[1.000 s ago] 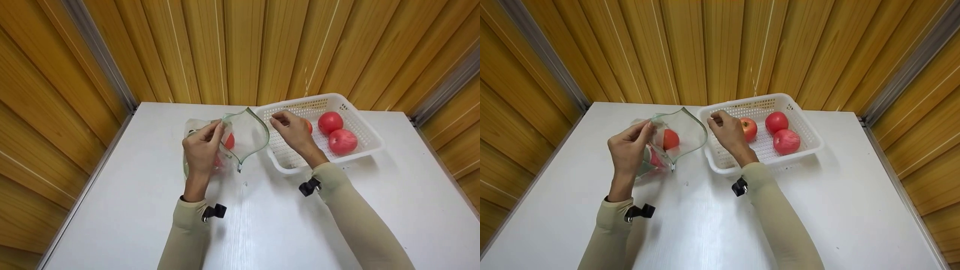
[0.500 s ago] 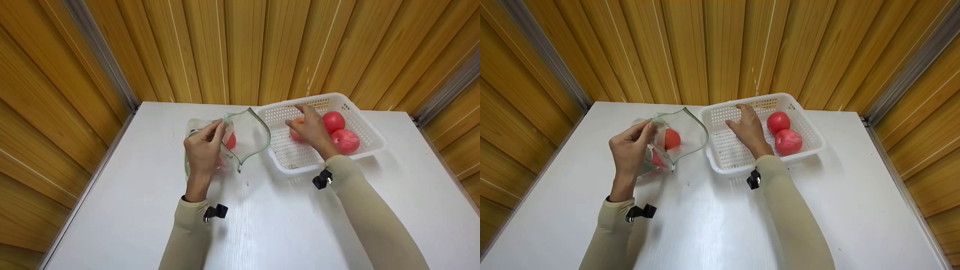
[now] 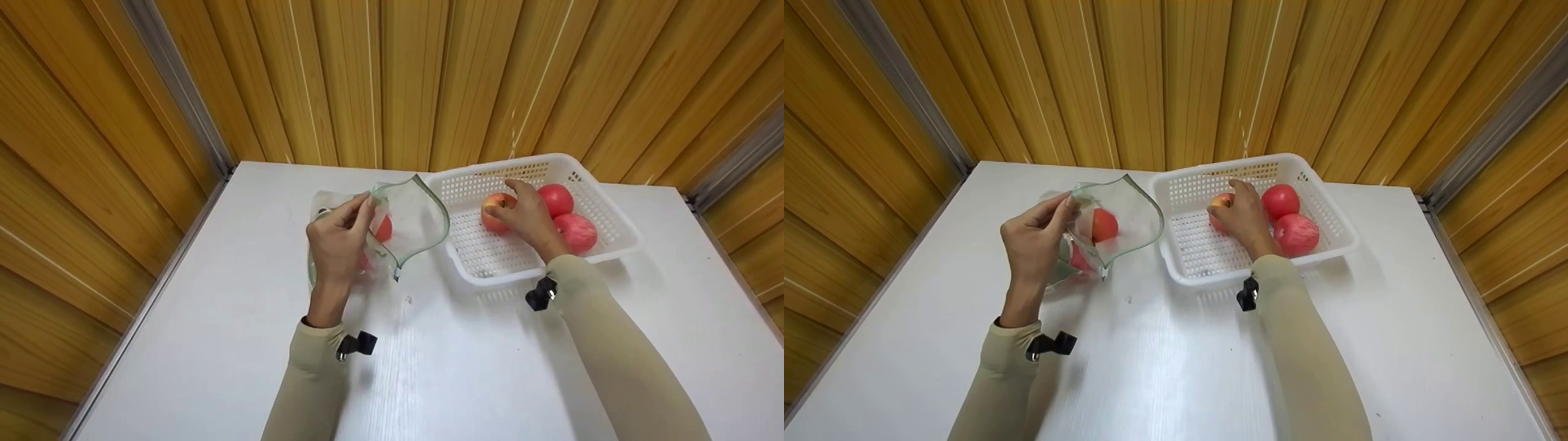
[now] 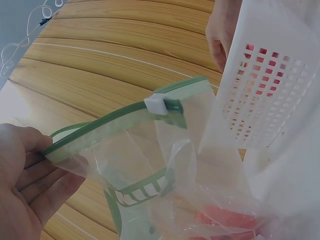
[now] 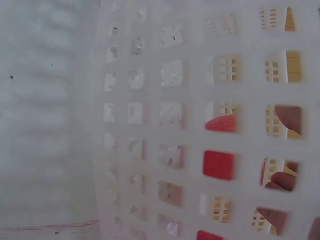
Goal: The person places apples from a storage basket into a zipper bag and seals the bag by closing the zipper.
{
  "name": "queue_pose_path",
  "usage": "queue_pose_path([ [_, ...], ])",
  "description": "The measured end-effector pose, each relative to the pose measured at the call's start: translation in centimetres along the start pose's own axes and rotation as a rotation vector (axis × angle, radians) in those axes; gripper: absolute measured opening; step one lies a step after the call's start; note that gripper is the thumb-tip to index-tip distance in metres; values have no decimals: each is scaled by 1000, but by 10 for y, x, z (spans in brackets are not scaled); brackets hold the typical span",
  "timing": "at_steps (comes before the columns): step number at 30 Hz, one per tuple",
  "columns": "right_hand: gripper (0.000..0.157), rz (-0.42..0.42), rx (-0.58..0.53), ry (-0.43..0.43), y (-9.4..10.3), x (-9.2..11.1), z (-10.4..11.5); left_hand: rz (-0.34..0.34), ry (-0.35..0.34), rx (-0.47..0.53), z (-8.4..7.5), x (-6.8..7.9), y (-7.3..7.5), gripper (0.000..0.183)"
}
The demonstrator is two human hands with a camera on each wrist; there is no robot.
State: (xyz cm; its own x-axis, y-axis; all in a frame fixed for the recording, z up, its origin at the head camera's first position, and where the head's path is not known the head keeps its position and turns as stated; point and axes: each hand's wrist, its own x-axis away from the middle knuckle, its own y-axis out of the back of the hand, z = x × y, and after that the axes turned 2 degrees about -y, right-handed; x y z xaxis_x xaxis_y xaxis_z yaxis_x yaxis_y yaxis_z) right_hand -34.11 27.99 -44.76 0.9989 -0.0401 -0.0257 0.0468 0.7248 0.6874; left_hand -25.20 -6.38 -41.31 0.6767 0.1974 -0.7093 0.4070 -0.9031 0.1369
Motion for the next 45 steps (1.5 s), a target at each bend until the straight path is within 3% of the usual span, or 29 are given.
queue_pose_path([
  [10,79,6,53,6,0,-5,-6,2,7,-13,-2,-1,0,18],
  [18,84,46,26,-51,-2,-7,-7,-9,18,-8,-2,0,2,17],
  [31,80,73,-36,-58,-4,-6,-8,-18,11,-30,-1,1,3,17],
  [39,77,81,-17,-82,-3,-4,-12,-3,30,-32,-4,0,1,18],
  [45,84,125,-13,-94,-2,-3,-14,0,44,-10,-4,0,0,18],
])
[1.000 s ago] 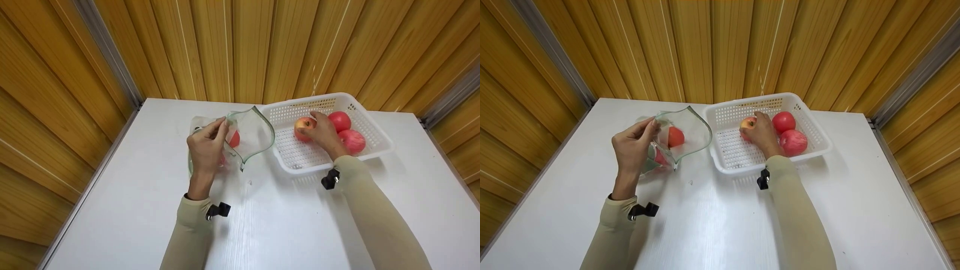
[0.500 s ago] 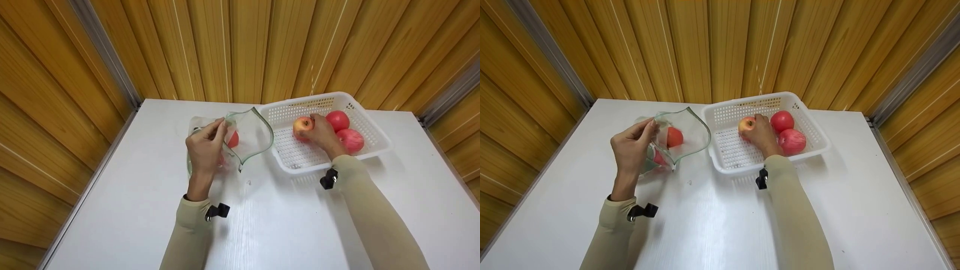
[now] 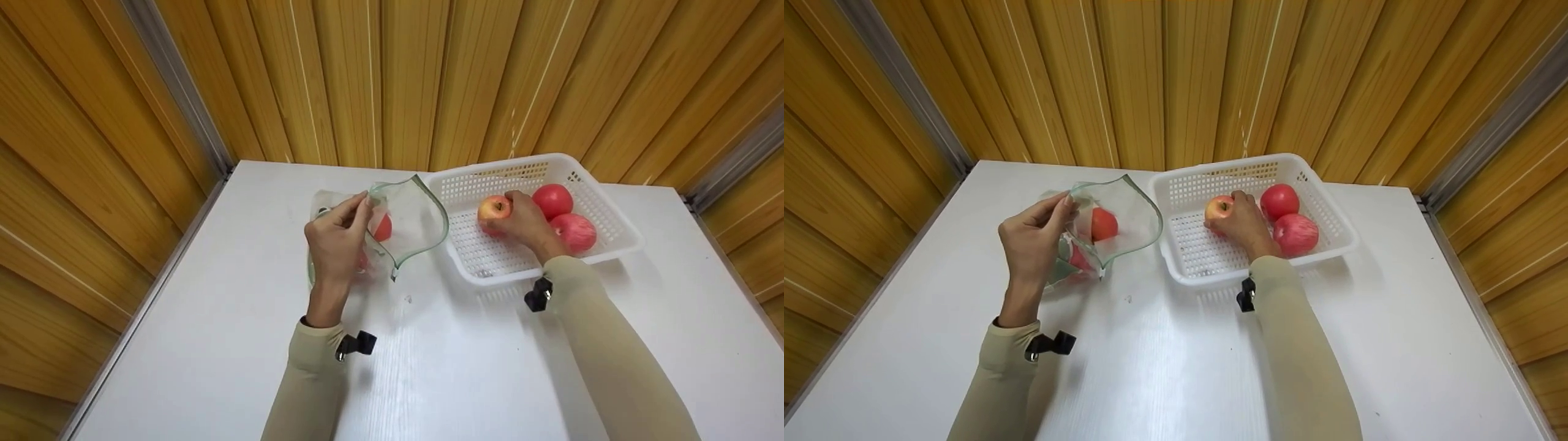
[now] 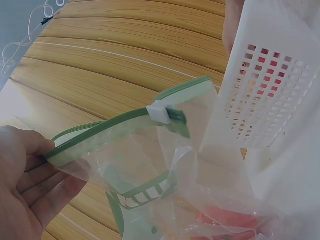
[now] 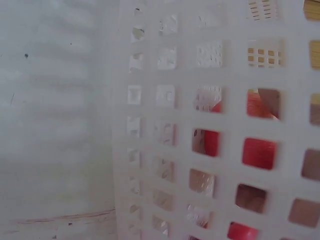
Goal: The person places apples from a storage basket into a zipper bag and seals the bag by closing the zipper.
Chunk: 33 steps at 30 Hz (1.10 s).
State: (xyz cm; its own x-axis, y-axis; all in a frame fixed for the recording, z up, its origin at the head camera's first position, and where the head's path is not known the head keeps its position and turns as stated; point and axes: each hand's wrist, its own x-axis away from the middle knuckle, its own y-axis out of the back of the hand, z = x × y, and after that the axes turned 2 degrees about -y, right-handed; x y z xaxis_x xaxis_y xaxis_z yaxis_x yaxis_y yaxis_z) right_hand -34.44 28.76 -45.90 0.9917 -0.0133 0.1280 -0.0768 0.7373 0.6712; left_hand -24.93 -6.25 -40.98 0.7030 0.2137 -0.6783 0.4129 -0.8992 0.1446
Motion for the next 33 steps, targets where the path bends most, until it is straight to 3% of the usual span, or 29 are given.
queue_pose_path([
  [10,85,-14,6,-14,0,0,3,-1,3,-3,2,0,-1,18],
  [33,87,-131,-7,118,3,4,4,-6,14,4,5,-1,-3,18],
])
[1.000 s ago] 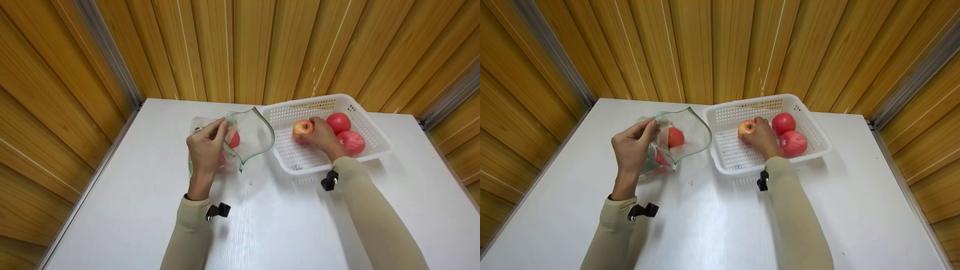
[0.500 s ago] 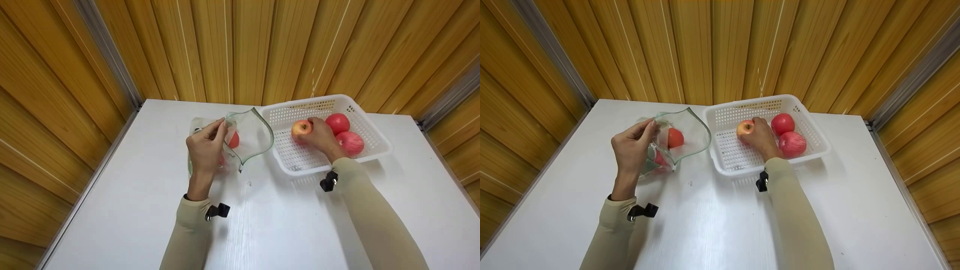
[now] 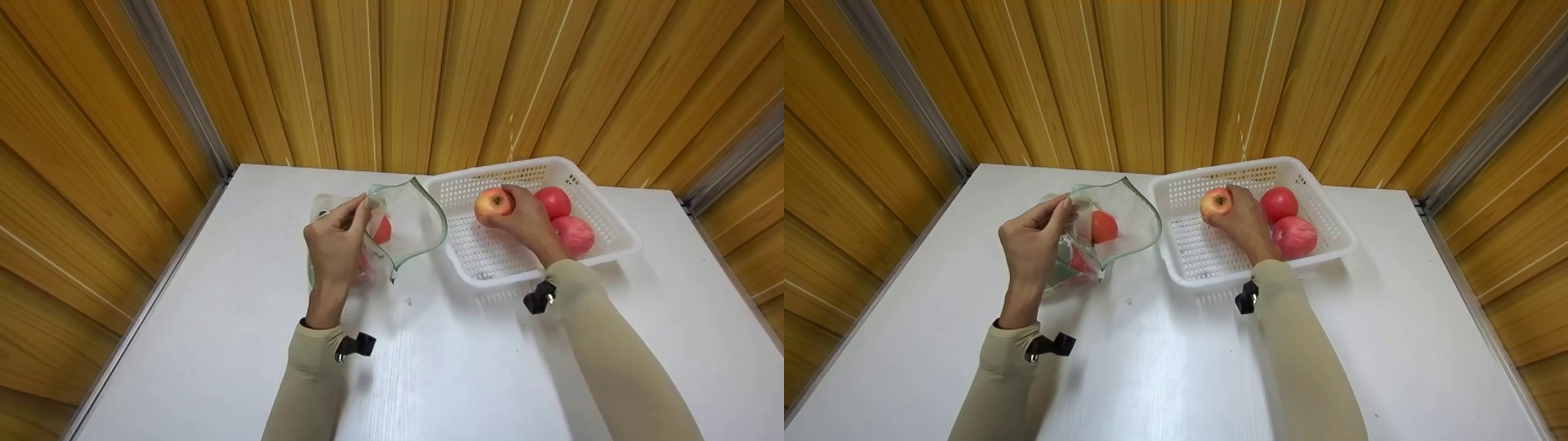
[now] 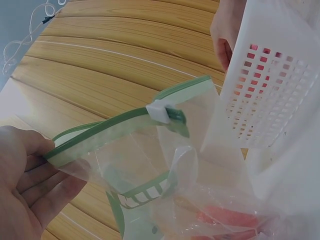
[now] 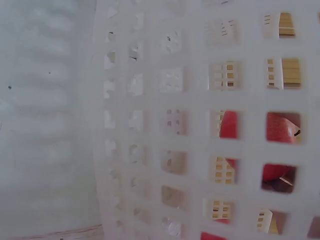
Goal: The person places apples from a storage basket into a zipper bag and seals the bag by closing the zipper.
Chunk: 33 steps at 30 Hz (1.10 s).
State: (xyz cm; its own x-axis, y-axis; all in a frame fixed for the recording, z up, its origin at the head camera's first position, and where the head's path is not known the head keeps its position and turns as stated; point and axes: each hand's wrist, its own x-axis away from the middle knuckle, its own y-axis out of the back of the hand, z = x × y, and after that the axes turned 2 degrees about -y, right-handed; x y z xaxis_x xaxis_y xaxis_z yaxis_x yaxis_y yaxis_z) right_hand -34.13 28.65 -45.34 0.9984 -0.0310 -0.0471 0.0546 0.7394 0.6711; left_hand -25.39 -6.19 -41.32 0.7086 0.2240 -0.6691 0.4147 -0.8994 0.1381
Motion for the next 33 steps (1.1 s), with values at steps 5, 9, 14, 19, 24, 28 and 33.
queue_pose_path([
  [5,91,-7,-4,0,1,3,5,3,-4,1,2,0,1,19],
  [9,91,-17,-4,15,0,5,8,1,-13,-1,4,0,2,18],
  [14,87,-43,3,54,-1,7,12,-12,-29,-6,5,0,2,16],
  [19,90,-60,-31,65,0,11,16,-15,-33,-11,4,-1,2,16],
  [24,93,-80,-71,83,0,17,22,-5,-23,-8,4,-1,1,18],
  [28,90,-100,-86,117,-3,23,29,-9,-26,-6,5,-1,1,17],
  [33,87,-135,-115,174,-7,30,40,-8,-19,-1,5,-1,2,17],
])
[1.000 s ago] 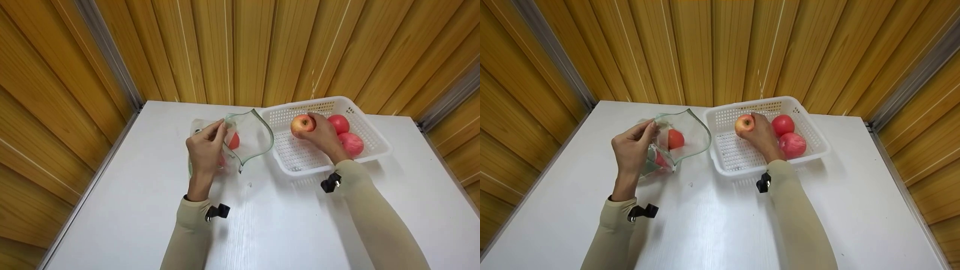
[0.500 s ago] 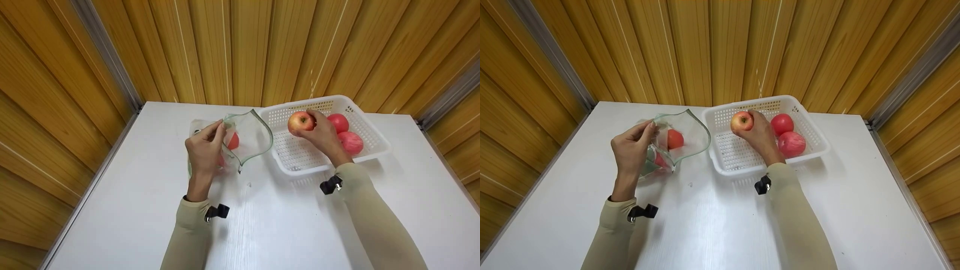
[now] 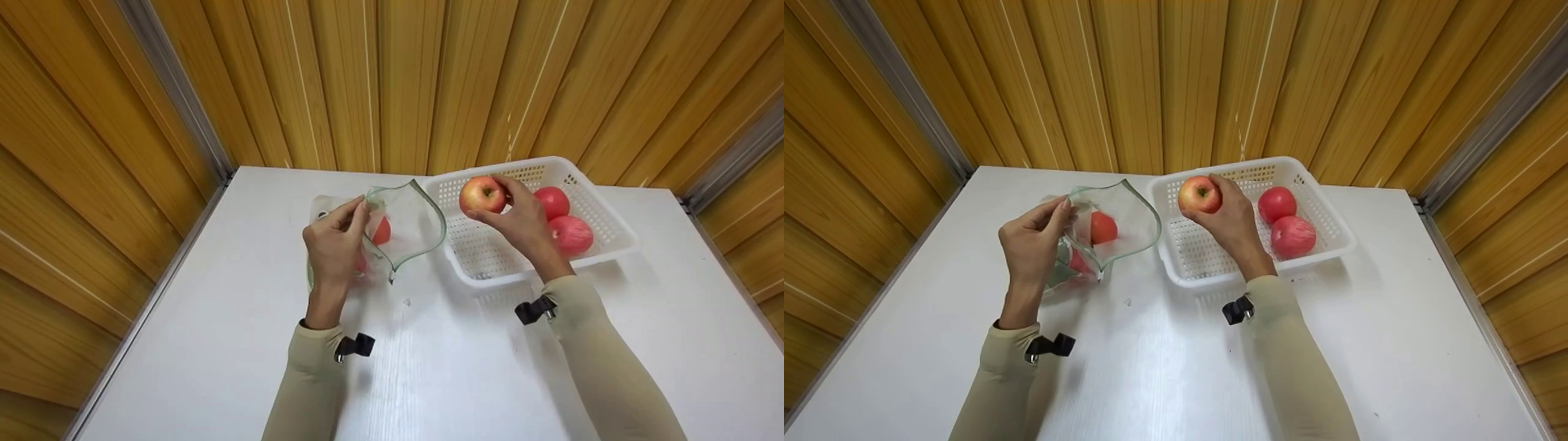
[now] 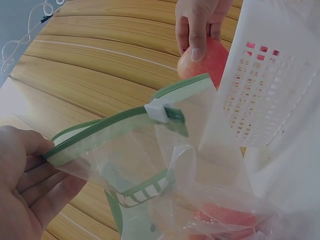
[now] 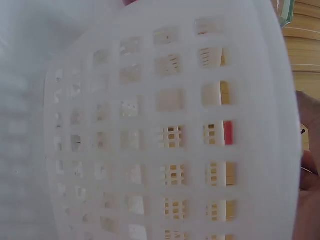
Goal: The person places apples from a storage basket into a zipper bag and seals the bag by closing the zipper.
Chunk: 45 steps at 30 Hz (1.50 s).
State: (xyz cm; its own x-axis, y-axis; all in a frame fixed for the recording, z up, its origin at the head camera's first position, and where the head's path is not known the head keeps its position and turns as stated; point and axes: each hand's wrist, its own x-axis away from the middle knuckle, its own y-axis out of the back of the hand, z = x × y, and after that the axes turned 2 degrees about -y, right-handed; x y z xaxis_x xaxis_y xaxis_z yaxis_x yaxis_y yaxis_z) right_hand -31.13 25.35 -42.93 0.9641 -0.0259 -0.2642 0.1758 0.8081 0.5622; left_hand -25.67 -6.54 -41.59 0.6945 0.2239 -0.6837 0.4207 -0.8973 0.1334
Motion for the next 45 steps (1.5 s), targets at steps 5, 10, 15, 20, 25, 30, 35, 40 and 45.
queue_pose_path([
  [5,87,-30,-28,35,-3,5,9,2,3,5,0,0,0,18],
  [10,85,-55,-46,74,-6,8,17,-3,-26,7,2,-1,1,16],
  [15,85,-77,-60,113,-9,13,23,-3,-40,4,3,-1,1,16],
  [20,86,-90,-73,139,-13,18,29,-5,-28,1,2,-1,1,16],
  [25,86,-116,-80,172,-15,23,34,-2,-21,1,2,-1,1,17],
  [30,86,-129,-90,195,-19,28,39,-5,-23,-5,2,-1,1,16],
  [35,86,-119,-119,202,-24,33,43,-10,-30,4,2,-1,1,15],
  [40,85,-114,-137,216,-28,38,50,-9,-35,1,3,-1,1,16],
  [45,85,-101,-147,230,-31,41,56,-8,-32,-2,2,-1,1,16],
])
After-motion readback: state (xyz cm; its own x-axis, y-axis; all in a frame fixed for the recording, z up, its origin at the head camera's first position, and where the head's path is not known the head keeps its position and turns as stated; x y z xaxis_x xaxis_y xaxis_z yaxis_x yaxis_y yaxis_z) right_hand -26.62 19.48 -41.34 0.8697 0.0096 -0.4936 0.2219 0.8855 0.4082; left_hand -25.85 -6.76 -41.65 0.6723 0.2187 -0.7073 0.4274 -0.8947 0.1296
